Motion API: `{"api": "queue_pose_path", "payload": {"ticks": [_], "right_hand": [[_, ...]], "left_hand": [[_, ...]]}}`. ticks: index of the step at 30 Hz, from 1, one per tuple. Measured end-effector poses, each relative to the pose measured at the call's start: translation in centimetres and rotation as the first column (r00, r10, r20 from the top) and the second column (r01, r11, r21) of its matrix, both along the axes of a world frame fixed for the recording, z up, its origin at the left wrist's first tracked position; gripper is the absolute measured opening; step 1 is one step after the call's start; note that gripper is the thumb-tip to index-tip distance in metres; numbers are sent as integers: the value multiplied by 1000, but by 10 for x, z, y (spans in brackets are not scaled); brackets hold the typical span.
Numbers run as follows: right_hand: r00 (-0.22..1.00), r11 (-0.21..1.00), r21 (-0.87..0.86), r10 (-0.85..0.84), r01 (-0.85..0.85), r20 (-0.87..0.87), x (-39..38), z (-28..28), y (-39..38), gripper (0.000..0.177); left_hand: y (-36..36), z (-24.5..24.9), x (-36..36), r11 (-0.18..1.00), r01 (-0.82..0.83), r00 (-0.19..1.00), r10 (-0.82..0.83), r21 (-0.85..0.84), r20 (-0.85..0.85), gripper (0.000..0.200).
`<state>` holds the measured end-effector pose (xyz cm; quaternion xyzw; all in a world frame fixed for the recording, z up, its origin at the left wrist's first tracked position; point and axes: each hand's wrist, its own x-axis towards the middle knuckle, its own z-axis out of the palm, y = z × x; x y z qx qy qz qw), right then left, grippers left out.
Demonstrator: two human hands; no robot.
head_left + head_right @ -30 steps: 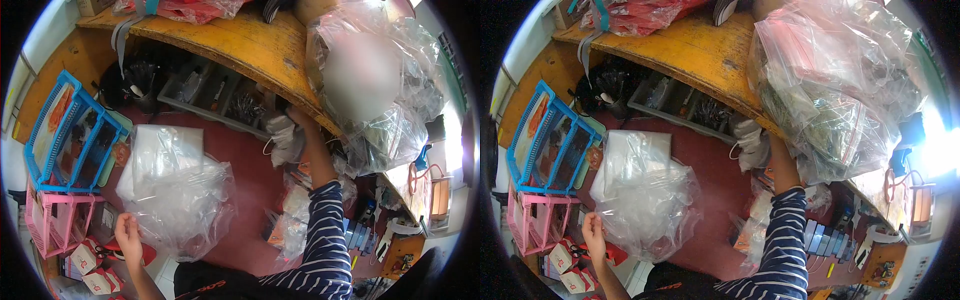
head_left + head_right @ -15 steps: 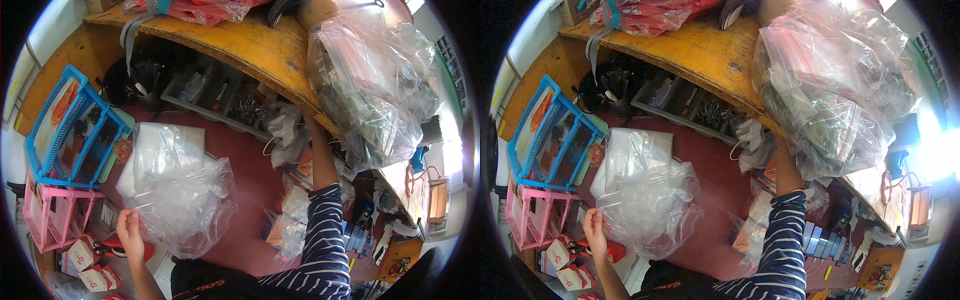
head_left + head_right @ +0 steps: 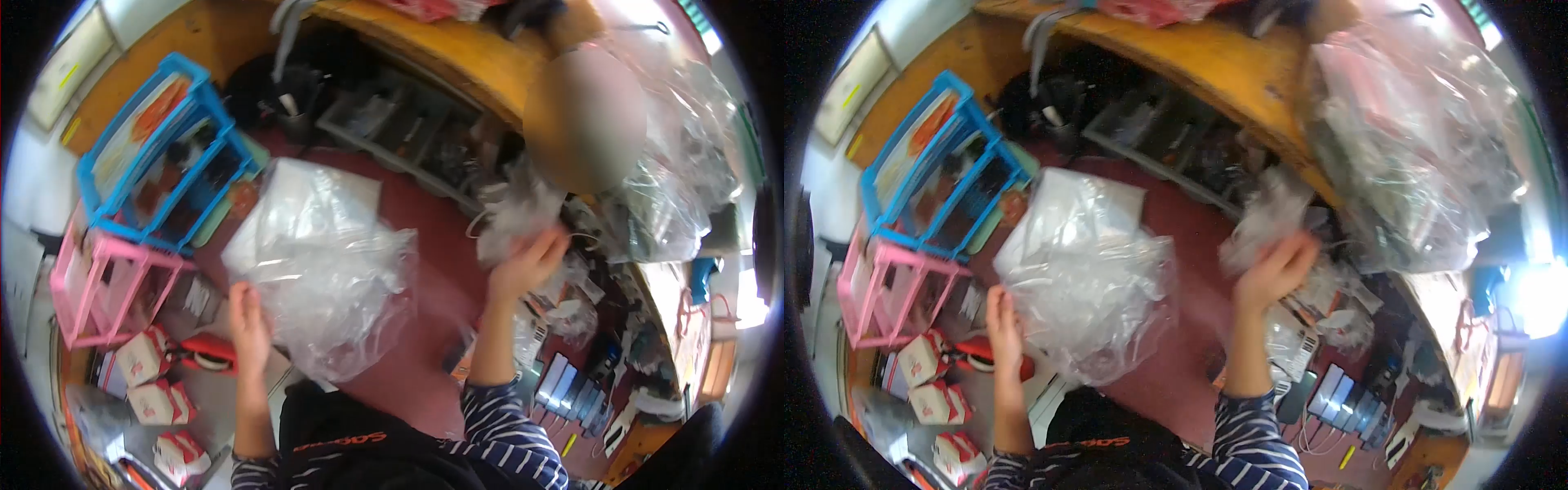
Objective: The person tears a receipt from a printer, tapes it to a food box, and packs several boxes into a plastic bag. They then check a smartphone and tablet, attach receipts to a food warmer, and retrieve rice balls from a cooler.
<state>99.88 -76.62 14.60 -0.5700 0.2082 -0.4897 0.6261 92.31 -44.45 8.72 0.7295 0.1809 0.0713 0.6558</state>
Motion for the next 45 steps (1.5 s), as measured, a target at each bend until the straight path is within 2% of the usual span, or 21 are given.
{"api": "queue_pose_path", "payload": {"ticks": [1,2,3,4,6,9,10,12,14,17,19,21,22,23,25,27,31,34,40,43,45], "right_hand": [[976,971,-144,205,-193,71,-21,-50,25,14],[957,783,-575,292,-237,3,-32,-70,64,15],[713,518,-491,537,-700,-451,-56,-95,87,15],[371,200,-315,575,-928,-729,-57,-95,108,20],[243,16,-258,389,-966,-889,-67,-102,126,22],[393,416,-158,576,-896,-717,-76,-59,136,27],[571,541,-208,687,-815,-449,-75,-73,146,26],[752,777,-173,630,-606,196,-70,-114,173,26],[573,512,-259,754,-819,-321,-54,-94,181,26],[467,158,-559,750,-814,-468,-30,-67,134,20],[567,537,-188,744,-822,-355,-1,-50,72,16],[871,786,-483,138,-386,-472,58,-44,-4,22],[828,628,-737,-255,-251,-499,84,-50,-46,41],[579,595,-718,-461,-360,-673,106,-63,-84,62],[355,491,-600,-505,-632,-787,120,-89,-143,82],[277,468,-541,-521,-699,-807,129,-98,-184,81],[375,459,-654,-560,-602,-739,152,-79,-234,79],[415,364,-665,-563,-652,-715,162,-79,-237,77],[326,155,-527,-632,-835,-703,157,-98,-199,74],[201,151,-412,-692,-899,-693,159,-113,-203,67],[272,266,-461,-528,-847,-805,181,-164,-260,58]], "left_hand": [[-1,-6,0,996,-5,1000,6,-85,4,24],[-4,-3,-1,982,24,1000,-23,-185,6,24],[-6,-3,-1,974,32,999,-22,-224,44,24],[-7,-3,-1,963,48,996,-26,-265,85,24],[-8,-2,-5,957,21,994,13,-290,113,24],[-7,0,-8,940,-30,986,83,-339,143,24],[-7,-1,-10,933,-44,984,102,-357,146,24],[-9,-4,-11,931,-66,974,138,-359,179,25],[-15,2,-7,936,-82,962,164,-342,217,25],[-12,9,-1,950,-137,960,196,-279,198,24],[-4,5,-2,950,-154,959,210,-270,192,25],[1,5,-3,952,-170,961,217,-255,169,25],[2,3,-4,950,-168,960,218,-263,174,26],[4,1,-5,948,-168,958,221,-269,180,26],[2,3,-2,938,-192,952,250,-287,179,27],[3,1,1,942,-181,952,240,-282,192,27],[3,-3,4,941,-180,956,236,-285,175,27],[3,-4,5,939,-172,955,233,-296,183,26],[1,-3,4,942,-162,955,225,-294,195,25],[2,1,2,947,-164,961,217,-278,173,23],[2,3,0,950,-160,963,210,-270,168,22]]}}
